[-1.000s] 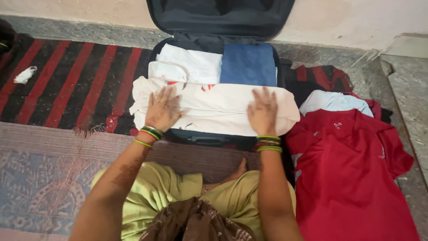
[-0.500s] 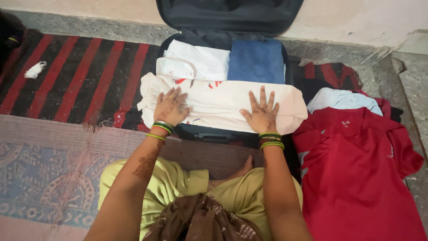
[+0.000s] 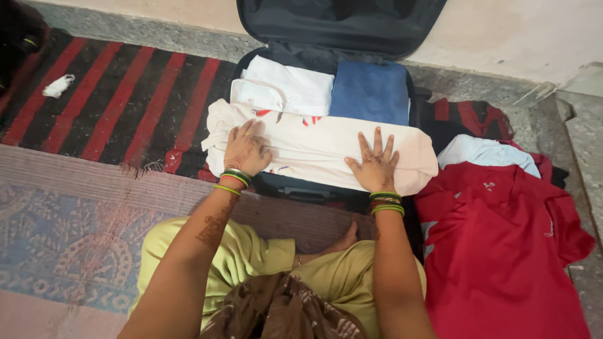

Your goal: The person unzips a suitcase, opens the lid, and rearranges clothing items including a red shirt and a white shirt before folding and placing a pair of blue pants inside.

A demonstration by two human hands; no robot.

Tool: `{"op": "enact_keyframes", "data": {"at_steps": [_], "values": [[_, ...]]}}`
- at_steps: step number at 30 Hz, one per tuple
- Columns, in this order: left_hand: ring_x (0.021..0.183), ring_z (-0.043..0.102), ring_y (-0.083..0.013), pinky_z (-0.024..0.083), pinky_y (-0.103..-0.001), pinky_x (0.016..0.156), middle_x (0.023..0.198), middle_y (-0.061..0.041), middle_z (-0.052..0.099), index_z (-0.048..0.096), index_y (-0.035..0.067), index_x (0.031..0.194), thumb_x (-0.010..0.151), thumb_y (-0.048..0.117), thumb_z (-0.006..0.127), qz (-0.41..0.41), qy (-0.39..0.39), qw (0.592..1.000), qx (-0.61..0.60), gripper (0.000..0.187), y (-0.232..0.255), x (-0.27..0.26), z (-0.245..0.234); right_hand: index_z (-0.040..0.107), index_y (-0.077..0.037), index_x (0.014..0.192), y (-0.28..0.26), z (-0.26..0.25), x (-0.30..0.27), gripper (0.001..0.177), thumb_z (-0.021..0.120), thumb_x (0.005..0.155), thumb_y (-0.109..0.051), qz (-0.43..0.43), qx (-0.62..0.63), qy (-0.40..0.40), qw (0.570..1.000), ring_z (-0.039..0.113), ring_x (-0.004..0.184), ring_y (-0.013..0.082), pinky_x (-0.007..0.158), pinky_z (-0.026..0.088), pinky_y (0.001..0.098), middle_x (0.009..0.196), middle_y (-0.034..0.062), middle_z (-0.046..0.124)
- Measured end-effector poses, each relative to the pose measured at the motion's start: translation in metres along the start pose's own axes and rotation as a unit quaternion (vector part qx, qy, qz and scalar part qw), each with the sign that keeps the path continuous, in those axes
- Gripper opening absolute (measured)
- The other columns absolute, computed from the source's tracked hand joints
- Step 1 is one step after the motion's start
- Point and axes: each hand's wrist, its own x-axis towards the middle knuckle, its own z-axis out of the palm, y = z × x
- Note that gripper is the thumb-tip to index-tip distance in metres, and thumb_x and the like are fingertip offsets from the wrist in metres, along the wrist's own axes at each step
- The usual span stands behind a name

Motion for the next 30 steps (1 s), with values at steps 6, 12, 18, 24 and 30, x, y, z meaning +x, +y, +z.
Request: {"op": "enact_keyframes", "data": {"at_steps": [6, 12, 18, 24, 30], "values": [[0.145, 0.040, -0.0293, 0.029, -0.054, 0.117, 0.150, -0.010, 0.054, 0.072, 0.013, 0.114, 0.081, 0.041, 0.064, 0.025, 0.046, 0.999, 0.000, 0.045, -0.002, -0.001, 0.004, 0.041, -0.026, 0.157, 0.000, 0.000, 0.000, 0.081, 0.068, 0.082, -0.039, -0.012, 0.001, 0.038, 0.999, 0.004, 0.153, 0.0496, 0.115, 0.013, 0.0732, 0.172, 0.0141, 0.011], [0.146, 0.034, -0.0350, 0.024, -0.059, 0.116, 0.158, -0.016, 0.042, 0.064, 0.007, 0.135, 0.077, 0.041, 0.066, 0.036, 0.111, 0.993, -0.007, 0.068, -0.004, 0.001, 0.006, 0.068, -0.017, 0.132, 0.008, 0.013, 0.003, 0.059, 0.075, 0.073, -0.019, -0.076, 0.040, 0.202, 0.976, 0.029, 0.142, 0.0521, 0.111, 0.030, 0.0641, 0.156, 0.0149, 0.042], [0.142, 0.033, -0.0436, 0.020, -0.060, 0.118, 0.154, -0.019, 0.044, 0.066, 0.007, 0.130, 0.073, 0.042, 0.067, 0.024, 0.156, 0.987, 0.009, 0.067, 0.004, -0.001, -0.004, 0.075, -0.014, 0.090, 0.018, 0.003, 0.004, 0.016, 0.073, 0.078, -0.004, -0.027, 0.035, 0.302, 0.952, 0.056, 0.126, 0.0307, 0.107, 0.046, 0.0472, 0.129, 0.0036, 0.065], [0.125, 0.047, -0.0384, 0.036, -0.056, 0.107, 0.129, -0.022, 0.057, 0.062, 0.005, 0.138, 0.085, 0.040, 0.062, -0.061, 0.033, 0.998, -0.007, 0.063, 0.010, -0.004, -0.006, 0.076, -0.020, 0.095, 0.015, -0.028, -0.004, 0.013, 0.067, 0.086, -0.015, 0.105, 0.047, 0.283, 0.952, 0.069, 0.087, 0.0366, 0.077, 0.052, 0.0505, 0.087, 0.0109, 0.073], [0.117, 0.057, -0.0377, 0.046, -0.055, 0.100, 0.128, -0.021, 0.063, 0.041, 0.010, 0.162, 0.093, 0.044, 0.053, -0.143, -0.058, 0.982, -0.110, 0.078, 0.002, 0.000, 0.016, 0.073, -0.023, 0.100, 0.007, -0.026, -0.006, 0.016, 0.065, 0.086, -0.019, 0.145, 0.070, 0.317, 0.935, 0.069, 0.074, 0.0396, 0.065, 0.052, 0.0529, 0.077, 0.0115, 0.072]]}}
